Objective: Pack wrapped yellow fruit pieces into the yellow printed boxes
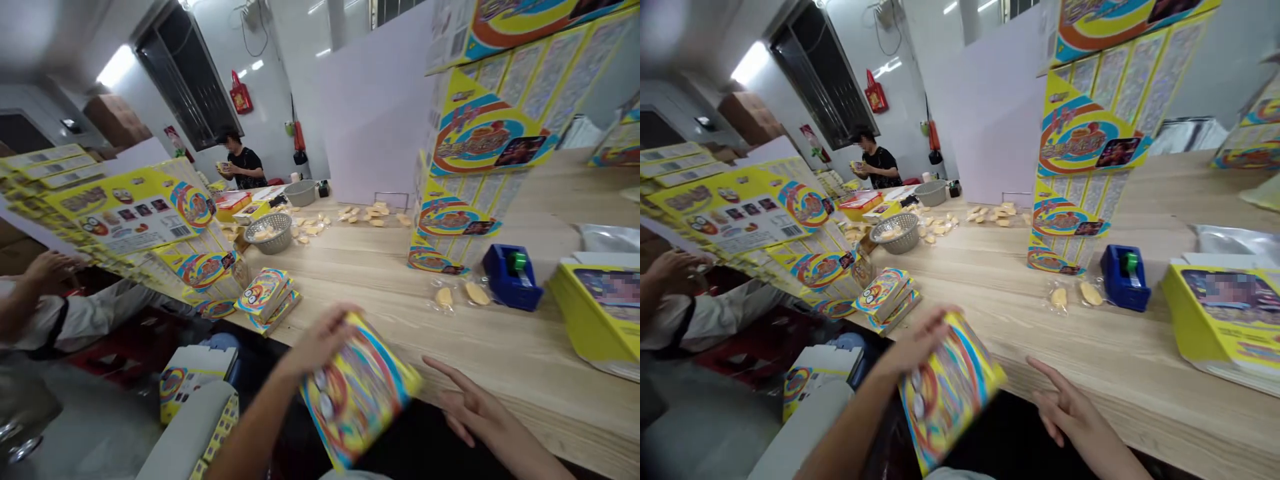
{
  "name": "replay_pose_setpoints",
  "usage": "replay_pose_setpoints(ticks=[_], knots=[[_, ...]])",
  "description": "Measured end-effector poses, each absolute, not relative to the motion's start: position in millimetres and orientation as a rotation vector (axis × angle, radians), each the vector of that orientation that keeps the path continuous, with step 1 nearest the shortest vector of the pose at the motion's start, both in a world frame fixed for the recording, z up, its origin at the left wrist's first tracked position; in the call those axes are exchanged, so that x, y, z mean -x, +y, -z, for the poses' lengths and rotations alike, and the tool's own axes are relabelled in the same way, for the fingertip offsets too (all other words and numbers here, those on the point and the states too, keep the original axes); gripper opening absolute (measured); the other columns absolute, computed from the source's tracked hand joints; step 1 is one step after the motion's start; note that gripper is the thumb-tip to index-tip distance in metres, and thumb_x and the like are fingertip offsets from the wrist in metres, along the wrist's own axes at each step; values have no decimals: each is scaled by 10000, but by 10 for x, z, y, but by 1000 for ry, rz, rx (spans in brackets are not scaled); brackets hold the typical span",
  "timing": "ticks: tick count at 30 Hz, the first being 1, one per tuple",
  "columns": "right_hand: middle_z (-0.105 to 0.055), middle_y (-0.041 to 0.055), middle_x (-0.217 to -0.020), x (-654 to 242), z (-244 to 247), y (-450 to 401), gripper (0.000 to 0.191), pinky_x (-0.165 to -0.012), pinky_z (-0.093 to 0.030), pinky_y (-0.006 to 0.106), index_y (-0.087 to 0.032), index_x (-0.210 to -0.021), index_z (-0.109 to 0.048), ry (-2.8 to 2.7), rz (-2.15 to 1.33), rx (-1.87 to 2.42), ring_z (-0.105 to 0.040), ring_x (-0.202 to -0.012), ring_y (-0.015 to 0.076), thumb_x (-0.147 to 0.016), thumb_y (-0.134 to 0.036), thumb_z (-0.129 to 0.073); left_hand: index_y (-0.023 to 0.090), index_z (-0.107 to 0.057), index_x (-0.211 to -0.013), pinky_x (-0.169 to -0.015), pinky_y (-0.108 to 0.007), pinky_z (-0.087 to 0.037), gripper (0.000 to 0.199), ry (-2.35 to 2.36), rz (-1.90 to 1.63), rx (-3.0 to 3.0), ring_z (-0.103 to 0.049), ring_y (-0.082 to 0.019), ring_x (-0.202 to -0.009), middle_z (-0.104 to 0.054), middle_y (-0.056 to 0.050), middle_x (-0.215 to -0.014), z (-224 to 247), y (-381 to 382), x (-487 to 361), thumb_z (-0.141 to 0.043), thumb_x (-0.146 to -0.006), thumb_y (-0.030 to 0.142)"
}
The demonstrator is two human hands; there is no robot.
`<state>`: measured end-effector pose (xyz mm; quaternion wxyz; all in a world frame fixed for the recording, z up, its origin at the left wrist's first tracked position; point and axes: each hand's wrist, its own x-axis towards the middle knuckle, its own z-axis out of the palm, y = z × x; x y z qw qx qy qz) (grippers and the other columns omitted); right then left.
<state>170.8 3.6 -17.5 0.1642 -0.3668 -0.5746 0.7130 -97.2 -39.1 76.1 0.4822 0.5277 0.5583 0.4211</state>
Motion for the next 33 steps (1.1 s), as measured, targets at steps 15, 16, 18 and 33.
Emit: replay_pose_setpoints(ticks=[15, 16, 18, 33], knots=[[-500, -37, -479, -2064, 797, 179, 660, -511, -442, 280, -128, -1155, -524, -1579, -1333, 1473, -504, -461, 162, -727, -623, -441, 93, -521, -1178, -949, -420, -365, 439, 2736, -362, -1465, -489, -295, -1165, -557, -187, -1228, -455, 249, 3239, -365, -850, 338], [-519, -31, -494, -2090, 875, 176, 616, -515, -451, 280, -151, -1149, -537, -1606, -1250, 1504, -524, -471, 165, -743, -602, -432, 79, -521, -1174, -955, -461, -347, 442, 2775, -341, -1464, -473, -325, -1173, -542, -214, -1231, -471, 246, 3231, -377, -845, 338], [-612, 10, -612, -2148, 1004, 189, 538, -568, -484, 295, -193, -1103, -575, -1657, -1034, 1564, -597, -568, 186, -751, -575, -437, 57, -496, -1194, -984, -537, -272, 453, 2846, -323, -1503, -396, -375, -1226, -469, -256, -1284, -539, 267, 3171, -400, -833, 314], [-279, 236, -1379, -1450, 864, 1638, 602, -1015, -265, 517, -74, -1284, -435, -1915, -137, 1700, -228, -1293, 398, -820, -448, -514, 165, -347, -1372, -1087, -530, -134, 580, 2268, -135, -2056, -187, -329, -1361, -277, -172, -1460, 748, 1040, 718, -309, -889, 482]])
